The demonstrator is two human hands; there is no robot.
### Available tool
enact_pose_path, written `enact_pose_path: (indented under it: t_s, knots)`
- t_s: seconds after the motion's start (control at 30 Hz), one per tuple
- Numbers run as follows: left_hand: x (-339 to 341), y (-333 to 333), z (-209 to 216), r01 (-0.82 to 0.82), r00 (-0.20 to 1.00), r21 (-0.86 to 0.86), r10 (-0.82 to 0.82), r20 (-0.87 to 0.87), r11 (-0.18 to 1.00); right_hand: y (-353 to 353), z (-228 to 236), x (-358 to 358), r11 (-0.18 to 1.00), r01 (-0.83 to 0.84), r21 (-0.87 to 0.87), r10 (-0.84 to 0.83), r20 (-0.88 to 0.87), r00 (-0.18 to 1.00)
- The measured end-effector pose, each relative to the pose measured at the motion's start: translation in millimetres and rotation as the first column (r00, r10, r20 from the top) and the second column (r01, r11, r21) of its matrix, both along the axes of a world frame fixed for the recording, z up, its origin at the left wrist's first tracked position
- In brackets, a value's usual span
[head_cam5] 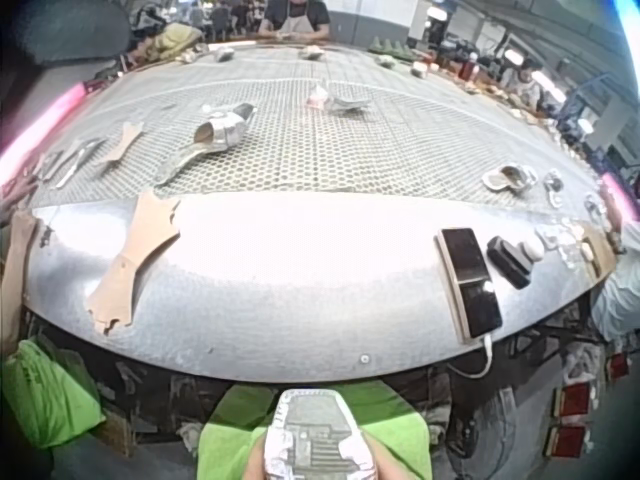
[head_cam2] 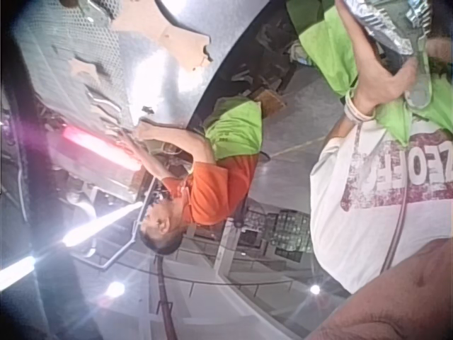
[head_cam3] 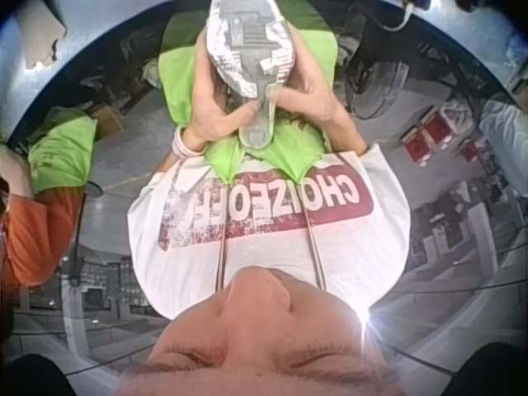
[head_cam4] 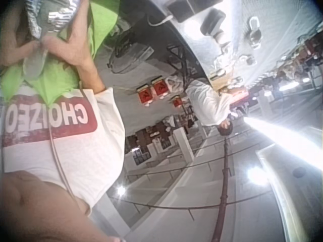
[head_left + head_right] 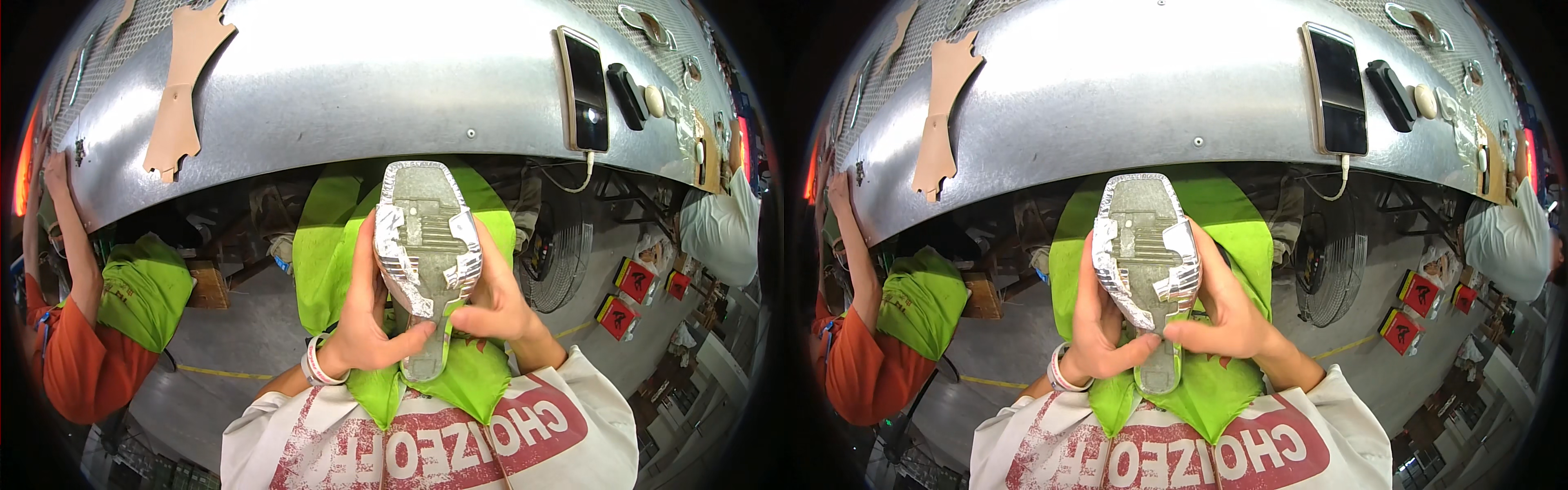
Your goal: The person wraps the soles of green slippers with silver foil tape. They repeatedly pick up a slipper, apply the tape to the bottom, smooth it down, and place the slipper on a metal mesh table. The person handles the slippers one at a time, ensuring the foil covers the sole area.
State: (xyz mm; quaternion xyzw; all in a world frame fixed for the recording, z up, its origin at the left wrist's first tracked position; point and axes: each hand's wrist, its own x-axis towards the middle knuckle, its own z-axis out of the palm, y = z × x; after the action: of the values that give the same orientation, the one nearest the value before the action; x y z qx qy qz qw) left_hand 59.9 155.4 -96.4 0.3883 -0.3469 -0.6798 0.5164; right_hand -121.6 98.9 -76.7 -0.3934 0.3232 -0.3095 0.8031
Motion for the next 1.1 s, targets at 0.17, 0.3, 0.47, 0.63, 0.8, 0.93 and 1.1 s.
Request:
enact_pose_path:
  t_s: [0.17,0.3,0.47,0.63,0.8,0.93,1.1]
  knots:
    - [0,0,-2,0.009,0.998,-0.035,-0.007,0.055,0.999,11,1,1,0.996,0.010,-0.087,-0.020,-0.113,0.993]
    - [-1,1,-1,0.016,0.997,-0.044,-0.013,0.079,0.999,11,3,3,0.996,0.023,-0.088,-0.036,-0.149,0.988]
    - [-1,0,-1,0.020,0.996,-0.061,-0.014,0.089,0.998,9,4,3,0.997,0.013,-0.082,-0.027,-0.171,0.985]
    - [0,1,-2,0.024,0.994,-0.076,-0.016,0.104,0.997,8,8,4,0.996,0.007,-0.095,-0.027,-0.216,0.976]
    - [0,2,-1,0.024,0.992,-0.082,-0.014,0.122,0.996,7,11,6,0.993,-0.004,-0.119,-0.025,-0.248,0.968]
    - [1,1,-2,0.034,0.992,-0.079,-0.024,0.126,0.996,6,7,2,0.998,0.008,-0.062,-0.019,-0.168,0.986]
    - [0,1,-1,0.028,0.993,-0.073,-0.019,0.117,0.997,3,7,2,0.997,-0.012,-0.081,-0.003,-0.185,0.983]
